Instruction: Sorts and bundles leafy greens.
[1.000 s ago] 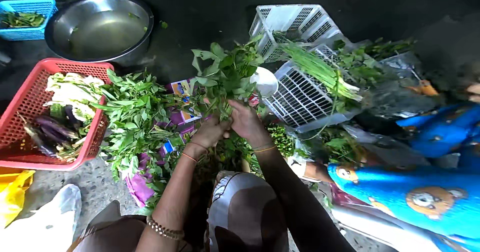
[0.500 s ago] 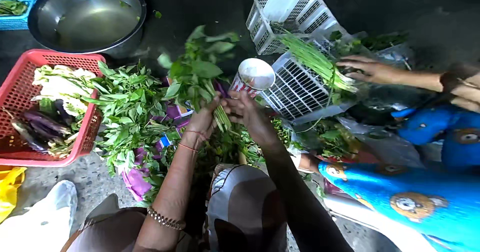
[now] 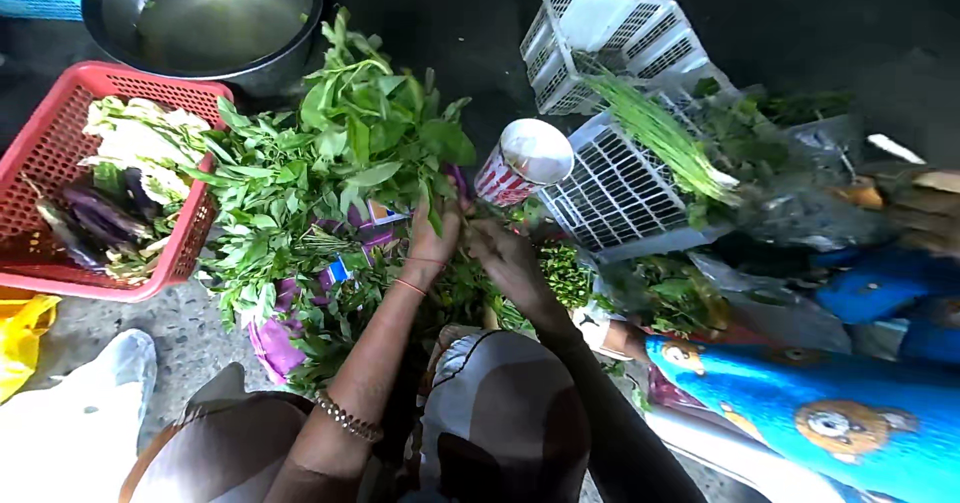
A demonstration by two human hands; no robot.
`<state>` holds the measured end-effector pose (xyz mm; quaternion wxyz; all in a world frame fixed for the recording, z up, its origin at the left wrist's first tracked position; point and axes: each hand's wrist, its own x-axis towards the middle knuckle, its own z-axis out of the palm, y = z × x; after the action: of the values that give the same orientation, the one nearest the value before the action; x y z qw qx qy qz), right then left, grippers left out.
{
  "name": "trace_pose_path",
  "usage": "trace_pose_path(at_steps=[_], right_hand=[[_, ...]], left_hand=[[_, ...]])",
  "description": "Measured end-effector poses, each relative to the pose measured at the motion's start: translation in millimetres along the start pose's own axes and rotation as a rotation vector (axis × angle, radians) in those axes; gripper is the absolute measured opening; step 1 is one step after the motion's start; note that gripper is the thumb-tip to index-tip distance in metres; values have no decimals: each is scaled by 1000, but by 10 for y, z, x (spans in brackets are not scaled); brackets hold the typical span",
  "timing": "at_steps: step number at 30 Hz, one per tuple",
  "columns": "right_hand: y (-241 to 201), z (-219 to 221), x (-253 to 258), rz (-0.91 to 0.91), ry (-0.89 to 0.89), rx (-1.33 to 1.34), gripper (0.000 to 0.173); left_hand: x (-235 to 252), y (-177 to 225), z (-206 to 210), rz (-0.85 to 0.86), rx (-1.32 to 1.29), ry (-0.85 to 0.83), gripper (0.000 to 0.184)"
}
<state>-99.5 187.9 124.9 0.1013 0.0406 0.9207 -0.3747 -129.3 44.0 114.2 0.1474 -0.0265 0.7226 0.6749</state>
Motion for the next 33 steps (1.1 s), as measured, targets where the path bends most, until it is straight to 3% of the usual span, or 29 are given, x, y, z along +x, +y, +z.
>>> trace_pose_path(at_steps=[2,4,6,8,9,13,14,18,21,24,27,28,30,33], right_hand=[[1,-26,1,-15,52,-29,29],[-47,-72,-8,-92,266,-54,32],[-136,-194,58,-240,425,-40,52],[-254,-347,249,-358,437,4,77],[-287,-420,396,-375,419,34,80],[-258,-666,818,-208,324,426,29],[-239,-721,844,-163,293,509,24],[-149,-748,800,-63,272,536,22],[-108,-792,684,-36,311,544,34],[-46,-833,502,-103,556,457,48],[-185,-720,180,-325,732,170,32],[-251,-679,138,-453,706,85,23],[-411,-585,148,-582,520,-25,21],[-493,-409,410,-528,331,-90,36]], left_hand=[[8,-1,-10,-17,75,14,41],[1,46,-36,-41,126,-3,39],[-3,52,-74,-74,68,-75,34],[-9,78,-118,-137,-63,-201,32],[-6,103,-122,-148,-124,-251,30],[0,236,-139,-87,-380,-412,26],[-2,252,-148,-79,-436,-414,24],[-24,259,-199,-127,-474,-368,18],[-10,222,-194,-170,-463,-314,25],[5,216,-168,-178,-461,-276,31],[8,226,-131,-185,-479,-241,29],[13,227,-117,-181,-474,-234,26],[10,207,-88,-152,-436,-230,19],[-33,177,-21,-62,-322,-172,14]])
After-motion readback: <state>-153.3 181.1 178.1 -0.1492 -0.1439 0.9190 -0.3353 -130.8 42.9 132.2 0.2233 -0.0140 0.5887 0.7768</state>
